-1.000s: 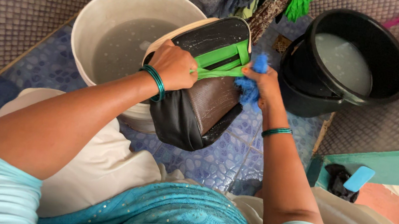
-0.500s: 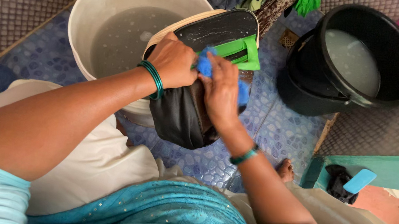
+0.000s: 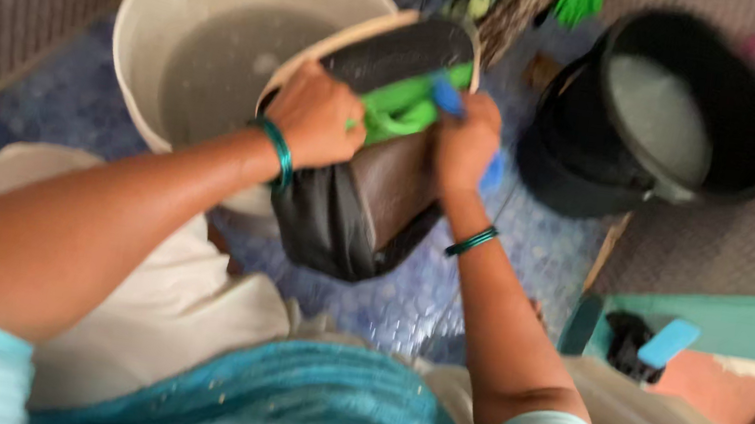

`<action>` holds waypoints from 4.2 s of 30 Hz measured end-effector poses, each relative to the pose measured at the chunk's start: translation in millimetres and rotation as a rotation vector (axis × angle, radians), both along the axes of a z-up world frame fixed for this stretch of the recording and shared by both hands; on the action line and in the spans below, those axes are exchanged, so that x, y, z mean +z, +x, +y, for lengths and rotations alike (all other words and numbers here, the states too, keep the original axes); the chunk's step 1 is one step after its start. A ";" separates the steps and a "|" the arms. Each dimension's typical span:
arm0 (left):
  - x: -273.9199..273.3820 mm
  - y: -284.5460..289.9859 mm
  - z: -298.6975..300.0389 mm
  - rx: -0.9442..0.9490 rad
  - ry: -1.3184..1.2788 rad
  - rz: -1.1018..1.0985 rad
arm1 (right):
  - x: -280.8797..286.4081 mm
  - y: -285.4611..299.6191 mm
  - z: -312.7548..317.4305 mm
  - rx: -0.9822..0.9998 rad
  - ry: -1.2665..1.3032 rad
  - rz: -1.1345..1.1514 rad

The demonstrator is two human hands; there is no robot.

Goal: The person scrubs a white and black bag with green straps using a blue sponge. They dip the sponge into a bucket of soapy water and scrub various parts of the bag, including the sides, bottom, and straps.

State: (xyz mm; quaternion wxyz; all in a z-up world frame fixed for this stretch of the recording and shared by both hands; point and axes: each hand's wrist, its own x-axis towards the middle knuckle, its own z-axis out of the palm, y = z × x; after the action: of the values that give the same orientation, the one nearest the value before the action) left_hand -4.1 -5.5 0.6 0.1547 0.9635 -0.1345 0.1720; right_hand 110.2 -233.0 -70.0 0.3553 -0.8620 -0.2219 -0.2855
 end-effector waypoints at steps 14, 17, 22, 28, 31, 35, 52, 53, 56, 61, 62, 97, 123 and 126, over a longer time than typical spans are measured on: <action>-1.9 -5.4 2.7 0.034 -0.254 -0.153 | 17.0 6.2 -15.8 0.227 0.912 0.310; -5.3 -0.3 2.6 0.043 -0.242 -0.188 | 38.1 -33.9 25.6 0.382 0.481 0.096; -8.2 -0.1 3.5 0.065 -0.195 -0.193 | 66.4 -9.9 34.4 0.205 -0.070 -0.091; -10.3 -1.7 5.2 0.106 -0.200 -0.048 | 33.5 -69.6 45.8 0.439 -0.046 -0.076; -14.5 -0.4 5.0 0.126 -0.203 -0.040 | 41.7 -31.0 26.8 0.126 -0.235 0.021; -9.7 1.3 4.0 0.115 -0.213 -0.068 | 39.2 -2.8 12.2 0.152 -0.070 -0.020; -13.9 -0.8 1.2 0.125 -0.191 -0.054 | 43.5 16.4 13.6 0.030 -0.014 0.020; -11.5 2.8 2.5 0.114 -0.205 -0.076 | 41.0 13.7 17.8 0.118 -0.041 -0.014; -19.0 6.4 7.0 0.132 -0.215 -0.081 | 14.9 -7.2 31.7 0.270 -0.153 -0.096; -15.6 5.4 1.0 0.156 -0.198 -0.036 | 42.3 27.7 16.6 0.048 -0.163 -0.108; -13.7 5.1 1.4 0.153 -0.207 -0.021 | 41.4 23.3 19.1 0.081 -0.163 -0.116; -17.1 5.1 5.4 0.185 -0.175 0.036 | -2.4 -114.4 14.2 0.303 0.033 -0.083; 34.6 -11.6 4.8 0.281 -0.484 0.145 | 2.1 28.1 -67.7 0.262 1.401 0.956; 54.2 -30.9 -26.6 0.078 -0.433 0.227 | 12.3 26.4 -28.8 0.209 1.286 0.802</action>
State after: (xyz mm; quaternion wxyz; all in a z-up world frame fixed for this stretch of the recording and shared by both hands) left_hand -35.0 -32.1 54.8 0.3651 0.9255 -0.0387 0.0933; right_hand 136.5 -261.9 -57.6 0.8656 -0.4978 0.0533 0.0114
